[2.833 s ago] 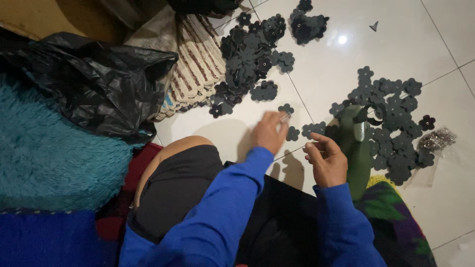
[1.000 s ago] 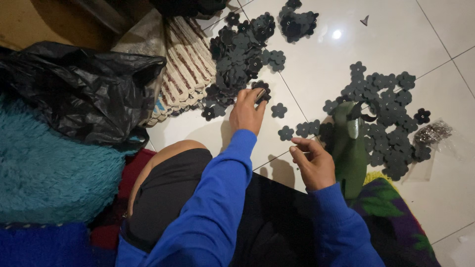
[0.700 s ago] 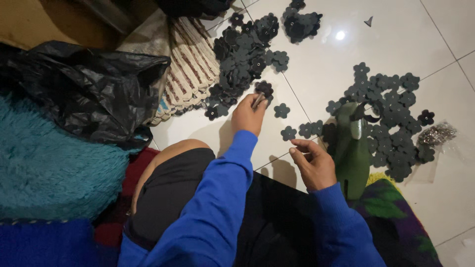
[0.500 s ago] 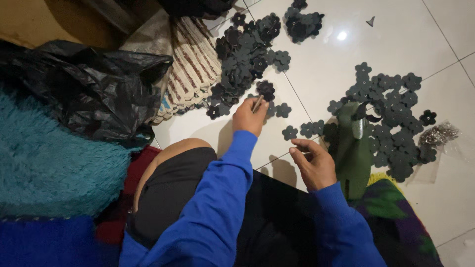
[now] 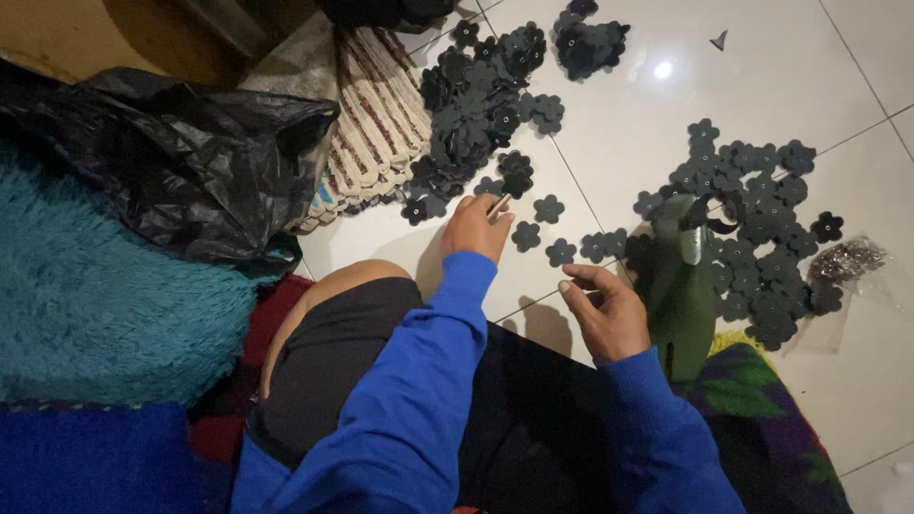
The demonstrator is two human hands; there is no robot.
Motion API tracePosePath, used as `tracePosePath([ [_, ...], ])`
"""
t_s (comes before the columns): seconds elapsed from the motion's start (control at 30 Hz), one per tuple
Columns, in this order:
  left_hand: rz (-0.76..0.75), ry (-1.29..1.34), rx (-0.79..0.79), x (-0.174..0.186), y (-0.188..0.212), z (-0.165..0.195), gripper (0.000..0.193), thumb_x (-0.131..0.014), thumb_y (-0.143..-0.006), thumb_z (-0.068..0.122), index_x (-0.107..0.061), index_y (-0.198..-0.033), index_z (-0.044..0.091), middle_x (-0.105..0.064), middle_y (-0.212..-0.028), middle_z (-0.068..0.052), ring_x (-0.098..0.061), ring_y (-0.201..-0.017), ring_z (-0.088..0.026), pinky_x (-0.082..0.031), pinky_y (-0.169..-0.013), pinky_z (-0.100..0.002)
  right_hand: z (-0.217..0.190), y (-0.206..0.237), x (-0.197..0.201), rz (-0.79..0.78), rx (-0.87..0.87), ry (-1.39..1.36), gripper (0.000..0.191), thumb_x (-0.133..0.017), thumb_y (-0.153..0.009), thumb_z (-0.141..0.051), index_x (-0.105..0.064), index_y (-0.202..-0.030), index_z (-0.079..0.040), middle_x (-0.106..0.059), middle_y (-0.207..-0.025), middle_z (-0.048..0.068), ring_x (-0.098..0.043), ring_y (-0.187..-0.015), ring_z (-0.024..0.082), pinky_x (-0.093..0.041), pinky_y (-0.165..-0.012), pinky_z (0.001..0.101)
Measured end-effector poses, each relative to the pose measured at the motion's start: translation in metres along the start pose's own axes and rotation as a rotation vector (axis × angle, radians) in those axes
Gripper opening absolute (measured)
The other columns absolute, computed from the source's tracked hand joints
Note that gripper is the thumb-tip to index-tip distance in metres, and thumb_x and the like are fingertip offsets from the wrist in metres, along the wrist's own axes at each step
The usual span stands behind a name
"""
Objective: The person sits on the floor and assembles small black flower-shaped craft pieces by inserting metal fasteners into their centers using a handheld green tool. They repeatedly pick up pieces, align the fasteners, and press them into place.
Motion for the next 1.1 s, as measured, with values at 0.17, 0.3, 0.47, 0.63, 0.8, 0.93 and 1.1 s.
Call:
tracePosePath([
  [0.17, -0.261, -0.131, 0.043, -0.021, 0.005, 0.003, 0.019, -0.076, -0.087, 0.030, -0.075, -0.102, 0.018, -0.071, -0.102, -0.006, -0.071, -0.089, -0.026, -0.055, -0.080, -0.041, 0.002, -0.001, 0.000, 0.001, 0.008, 0.017, 0.032, -0.073, -0.091, -0.022, -0.074, -0.120, -0.008, -0.073, -0.088, 0.004, -0.064, -0.075, 0.010, -0.053, -0.069, 0.0259],
  [0.3, -0.217, -0.241, -0.072, -0.028, 0.014, 0.009, 0.024, -0.076, -0.084, 0.029, -0.074, -0.105, 0.018, -0.070, -0.108, -0.007, -0.069, -0.095, -0.031, -0.055, -0.082, -0.044, 0.006, -0.002, -0.001, 0.000, 0.010, -0.013, 0.032, -0.074, -0.091, -0.021, -0.074, -0.120, -0.007, -0.073, -0.090, 0.004, -0.064, -0.076, 0.010, -0.053, -0.069, 0.0256],
  [0.47, -0.192, -0.280, -0.088, -0.034, 0.015, 0.005, 0.021, -0.074, -0.087, 0.029, -0.075, -0.104, 0.017, -0.070, -0.108, -0.007, -0.069, -0.098, -0.033, -0.054, -0.085, -0.045, 0.007, -0.004, -0.002, 0.003, 0.039, 0.012, 0.032, -0.073, -0.091, -0.022, -0.073, -0.120, -0.007, -0.074, -0.093, 0.003, -0.065, -0.076, 0.009, -0.054, -0.069, 0.0253],
  [0.63, -0.236, -0.124, -0.014, -0.039, 0.006, -0.012, 0.027, -0.077, -0.085, 0.035, -0.076, -0.105, 0.017, -0.071, -0.105, -0.009, -0.070, -0.097, -0.032, -0.056, -0.084, -0.042, 0.007, -0.002, 0.000, 0.022, 0.025, 0.015, 0.031, -0.073, -0.091, -0.021, -0.075, -0.119, -0.007, -0.074, -0.088, 0.004, -0.065, -0.075, 0.010, -0.053, -0.069, 0.0255],
  [0.8, 0.149, 0.040, 0.038, -0.007, -0.016, -0.020, 0.028, -0.076, -0.088, 0.031, -0.075, -0.111, 0.016, -0.069, -0.108, -0.010, -0.069, -0.098, -0.034, -0.055, -0.084, -0.043, 0.004, -0.001, 0.000, 0.004, 0.005, -0.015, 0.030, -0.073, -0.091, -0.020, -0.075, -0.119, -0.009, -0.072, -0.086, 0.004, -0.064, -0.075, 0.010, -0.053, -0.069, 0.0254],
  [0.93, 0.235, -0.003, 0.028, 0.012, -0.028, -0.018, 0.038, -0.079, -0.083, 0.026, -0.072, -0.118, 0.014, -0.066, -0.115, -0.010, -0.067, -0.103, -0.034, -0.054, -0.087, -0.043, 0.001, 0.000, 0.001, 0.010, -0.049, 0.061, 0.031, -0.073, -0.091, -0.021, -0.075, -0.120, -0.010, -0.073, -0.082, 0.004, -0.064, -0.073, 0.011, -0.052, -0.068, 0.0265],
  [1.1, 0.182, -0.013, -0.005, 0.009, -0.023, -0.015, 0.043, -0.082, -0.079, 0.023, -0.071, -0.120, 0.013, -0.065, -0.119, -0.010, -0.067, -0.105, -0.033, -0.054, -0.089, -0.042, -0.005, 0.002, 0.002, 0.009, -0.021, 0.043, 0.031, -0.073, -0.091, -0.021, -0.075, -0.119, -0.009, -0.073, -0.084, 0.004, -0.064, -0.074, 0.010, -0.053, -0.068, 0.0259],
])
Point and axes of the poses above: each hand's wrist, its own y-axis away from the middle knuckle, its own x-axis out of the back of the hand, z = x × y, the point moved 7 cm from there along -y, towards the middle knuckle
